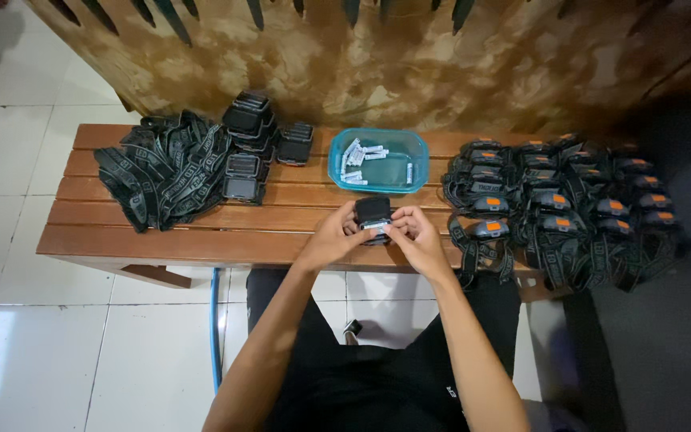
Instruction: The person assembles headlamps by inserting batteries into the headlamp unit, attaching the unit to the head strap, and testing the light. The person repeats this process for multiple headlamps, placing completed units on the table.
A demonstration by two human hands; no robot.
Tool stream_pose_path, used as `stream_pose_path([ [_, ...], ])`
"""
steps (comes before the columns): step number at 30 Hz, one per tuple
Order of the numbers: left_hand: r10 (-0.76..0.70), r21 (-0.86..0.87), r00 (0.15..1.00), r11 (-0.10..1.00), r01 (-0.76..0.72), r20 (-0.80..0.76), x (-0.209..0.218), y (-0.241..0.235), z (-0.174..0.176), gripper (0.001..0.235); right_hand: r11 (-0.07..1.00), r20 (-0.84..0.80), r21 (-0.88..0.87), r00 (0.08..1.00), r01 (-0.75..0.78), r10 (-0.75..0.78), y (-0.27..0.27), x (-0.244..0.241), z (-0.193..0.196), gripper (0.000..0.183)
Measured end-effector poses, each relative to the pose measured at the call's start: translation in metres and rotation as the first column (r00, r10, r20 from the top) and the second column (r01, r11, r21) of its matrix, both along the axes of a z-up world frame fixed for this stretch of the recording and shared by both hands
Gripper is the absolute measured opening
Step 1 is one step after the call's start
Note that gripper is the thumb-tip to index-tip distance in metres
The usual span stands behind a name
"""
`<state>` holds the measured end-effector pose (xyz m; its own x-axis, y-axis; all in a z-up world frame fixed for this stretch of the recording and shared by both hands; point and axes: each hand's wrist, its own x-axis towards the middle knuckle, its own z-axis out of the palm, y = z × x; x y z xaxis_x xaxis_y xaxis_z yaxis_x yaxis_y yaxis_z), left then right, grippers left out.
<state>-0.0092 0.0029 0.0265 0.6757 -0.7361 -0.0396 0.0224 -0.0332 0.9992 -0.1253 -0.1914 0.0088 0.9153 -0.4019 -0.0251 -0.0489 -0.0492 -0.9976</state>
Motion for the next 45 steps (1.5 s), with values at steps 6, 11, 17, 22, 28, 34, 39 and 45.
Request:
stream_pose_path([
  [6, 0.114, 0.021, 0.992, 0.993, -0.116, 0.059, -0.003, -0.004, 0.001, 0.046, 1.000, -0.028, 0.015, 1.000, 0.007, -0.007, -0.014, 0.007, -0.012, 0.024],
  [11, 0.232, 0.128, 0.965, 0.960, -0.247, 0.124, -0.004, -0.004, 0.008, 0.038, 0.917, 0.134, -0.372, 0.986, 0.143, -0.099, -0.031, 0.024, 0.041, 0.006],
  [17, 0.354, 0.167, 0.921, 0.910, -0.380, 0.163, 0.020, -0.004, -0.033, 0.023, 0.663, -0.018, -0.732, 0.978, -0.155, 0.208, -0.058, 0.100, 0.082, 0.008],
  [22, 0.382, 0.170, 0.912, 0.899, -0.404, 0.150, 0.012, -0.003, -0.016, 0.024, 0.523, -0.514, -0.604, 0.796, -0.601, 0.321, -0.076, 0.174, 0.024, 0.020],
  [28, 0.415, 0.201, 0.893, 0.873, -0.445, 0.174, 0.015, -0.008, -0.029, 0.024, 0.547, -0.592, -0.523, 0.740, -0.654, 0.318, -0.059, 0.176, 0.038, 0.014],
  [34, 0.390, 0.163, 0.914, 0.900, -0.405, 0.116, 0.010, -0.002, -0.006, 0.026, 0.655, -0.430, -0.529, 0.836, -0.540, 0.341, -0.072, 0.156, 0.050, 0.023],
  [39, 0.359, 0.139, 0.927, 0.918, -0.372, 0.111, 0.011, 0.000, -0.010, 0.025, 0.946, 0.029, -0.110, 0.950, -0.306, 0.311, -0.054, 0.092, 0.096, 0.049],
  [45, 0.319, -0.006, 0.939, 0.947, -0.321, 0.130, 0.009, 0.002, -0.012, 0.025, 0.957, 0.123, 0.191, 0.973, -0.217, 0.196, -0.037, 0.022, 0.080, 0.045],
])
